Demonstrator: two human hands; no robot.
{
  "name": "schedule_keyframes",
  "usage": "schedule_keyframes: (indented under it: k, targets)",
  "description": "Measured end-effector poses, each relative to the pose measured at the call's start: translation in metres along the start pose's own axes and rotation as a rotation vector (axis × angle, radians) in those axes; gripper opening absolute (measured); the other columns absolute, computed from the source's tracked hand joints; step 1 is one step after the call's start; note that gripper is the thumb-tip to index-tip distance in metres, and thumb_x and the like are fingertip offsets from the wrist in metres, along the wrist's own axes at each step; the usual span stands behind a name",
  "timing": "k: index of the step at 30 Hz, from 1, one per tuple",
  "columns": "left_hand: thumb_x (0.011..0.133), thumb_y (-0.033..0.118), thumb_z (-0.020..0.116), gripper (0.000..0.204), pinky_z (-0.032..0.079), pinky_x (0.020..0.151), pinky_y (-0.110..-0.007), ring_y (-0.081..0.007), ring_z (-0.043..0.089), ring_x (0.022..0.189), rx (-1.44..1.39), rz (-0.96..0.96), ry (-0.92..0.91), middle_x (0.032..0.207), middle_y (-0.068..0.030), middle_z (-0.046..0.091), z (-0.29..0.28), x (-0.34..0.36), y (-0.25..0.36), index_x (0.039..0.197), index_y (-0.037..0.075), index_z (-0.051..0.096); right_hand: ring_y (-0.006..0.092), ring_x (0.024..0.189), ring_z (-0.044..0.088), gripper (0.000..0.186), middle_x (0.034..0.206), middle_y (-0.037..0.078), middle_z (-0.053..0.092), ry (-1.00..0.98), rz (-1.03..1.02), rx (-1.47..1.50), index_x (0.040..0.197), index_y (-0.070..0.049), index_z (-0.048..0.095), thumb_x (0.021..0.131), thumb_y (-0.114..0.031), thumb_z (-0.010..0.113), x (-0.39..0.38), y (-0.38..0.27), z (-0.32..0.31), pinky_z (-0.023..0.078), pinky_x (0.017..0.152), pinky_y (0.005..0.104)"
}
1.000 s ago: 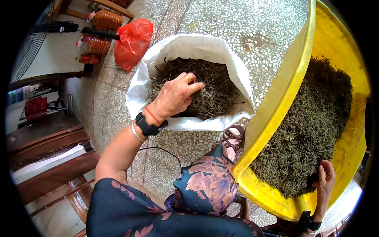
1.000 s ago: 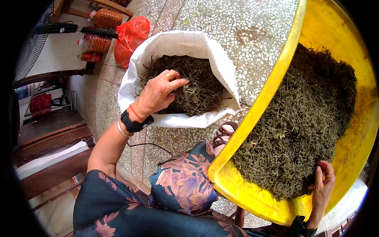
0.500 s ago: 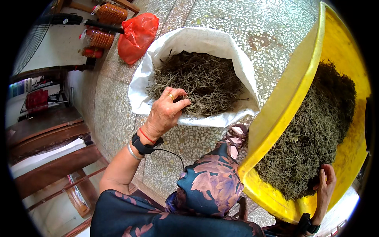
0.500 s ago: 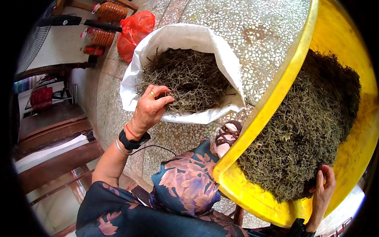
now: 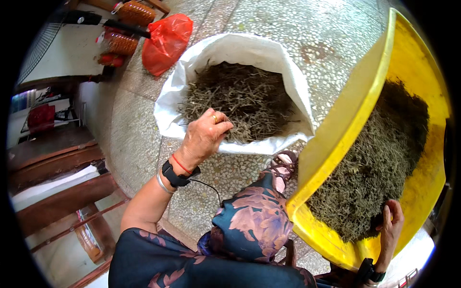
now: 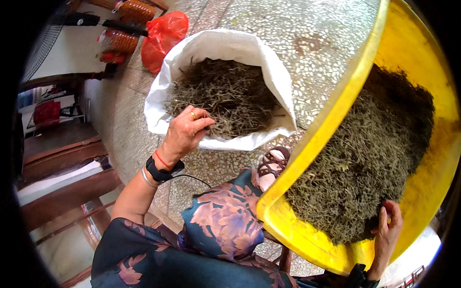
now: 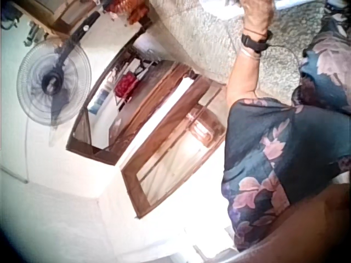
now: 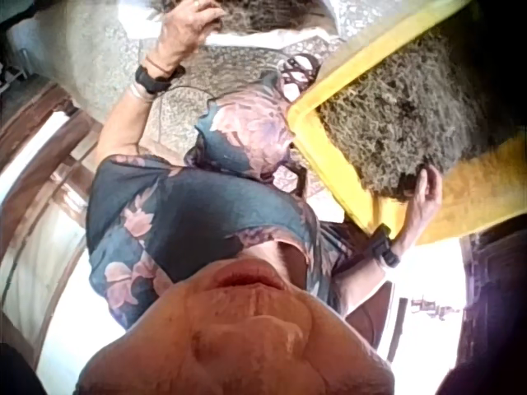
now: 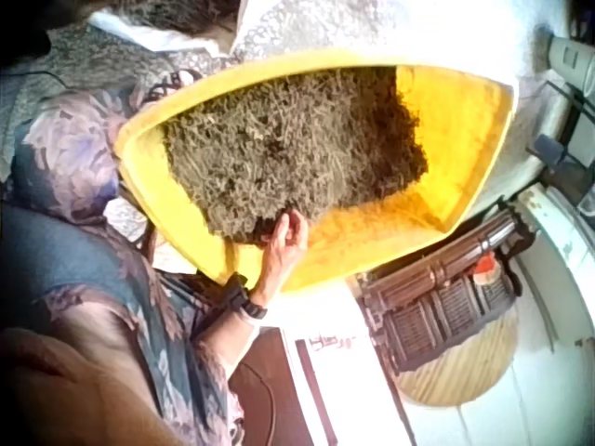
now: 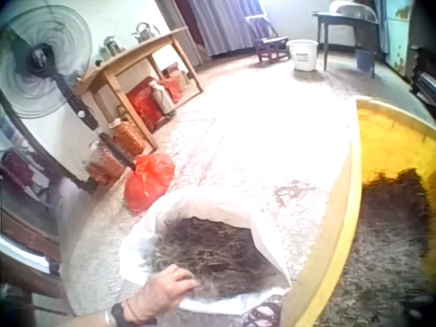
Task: Sorting and cleaning dried tea leaves or herbs by hand from a bin into a bag.
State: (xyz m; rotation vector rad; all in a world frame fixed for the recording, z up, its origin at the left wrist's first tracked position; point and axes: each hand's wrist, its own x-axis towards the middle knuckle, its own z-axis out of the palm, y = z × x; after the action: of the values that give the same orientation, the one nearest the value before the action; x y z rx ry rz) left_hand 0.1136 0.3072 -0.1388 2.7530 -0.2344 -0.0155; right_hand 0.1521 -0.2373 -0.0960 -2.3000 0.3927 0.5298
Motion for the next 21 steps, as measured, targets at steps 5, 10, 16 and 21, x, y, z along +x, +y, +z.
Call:
schedule_keyframes:
  k: [5,10,16,21]
  targets:
    - [0.067,0.002,0.072,0.023,0.051,0.075,-0.039,-0.0297,0.060,0.089,0.107,-0.054,-0.053,0.090,-0.0088,0.060,0.024,0.017,-0.011,0.089,0.009,0.070,0.0083,0.072,0.057,0.019,0.096,0.003,0.064,-0.050,0.025,-0.066,0.109,-0.006,0.062,0.094,-0.018,0.059,-0.002,-0.037,0.009,0.047,0.047,0.0223]
    - [0.068,0.006,0.074,0.033,0.049,0.082,-0.040,-0.0339,0.057,0.096,0.123,-0.028,-0.265,0.098,-0.0139,0.057,0.017,0.024,0.008,0.100,0.005,0.067,0.0142,0.075,0.062,0.021,0.096,0.007,0.065,-0.024,-0.110,-0.035,0.108,-0.002,0.063,0.092,-0.015,0.060,-0.005,-0.038,0.001,0.052,0.051,0.0257]
    - [0.071,0.002,0.075,0.048,0.047,0.094,-0.039,-0.0331,0.056,0.110,0.027,-0.031,-0.281,0.117,-0.0143,0.059,-0.017,0.000,0.030,0.117,0.005,0.063,0.0184,0.076,0.064,0.022,0.091,0.011,0.067,-0.004,-0.110,0.009,0.107,0.000,0.063,0.090,-0.014,0.062,-0.014,-0.031,-0.010,0.054,0.058,0.0294]
    - [0.073,0.002,0.075,0.043,0.048,0.094,-0.038,-0.0333,0.058,0.110,-0.006,0.004,-0.096,0.119,-0.0164,0.061,-0.062,-0.004,0.076,0.115,0.003,0.065,0.0265,0.086,0.065,0.028,0.099,0.015,0.067,0.130,-0.357,-0.048,0.109,0.000,0.064,0.085,-0.015,0.066,-0.014,-0.021,-0.002,0.053,0.080,0.0348]
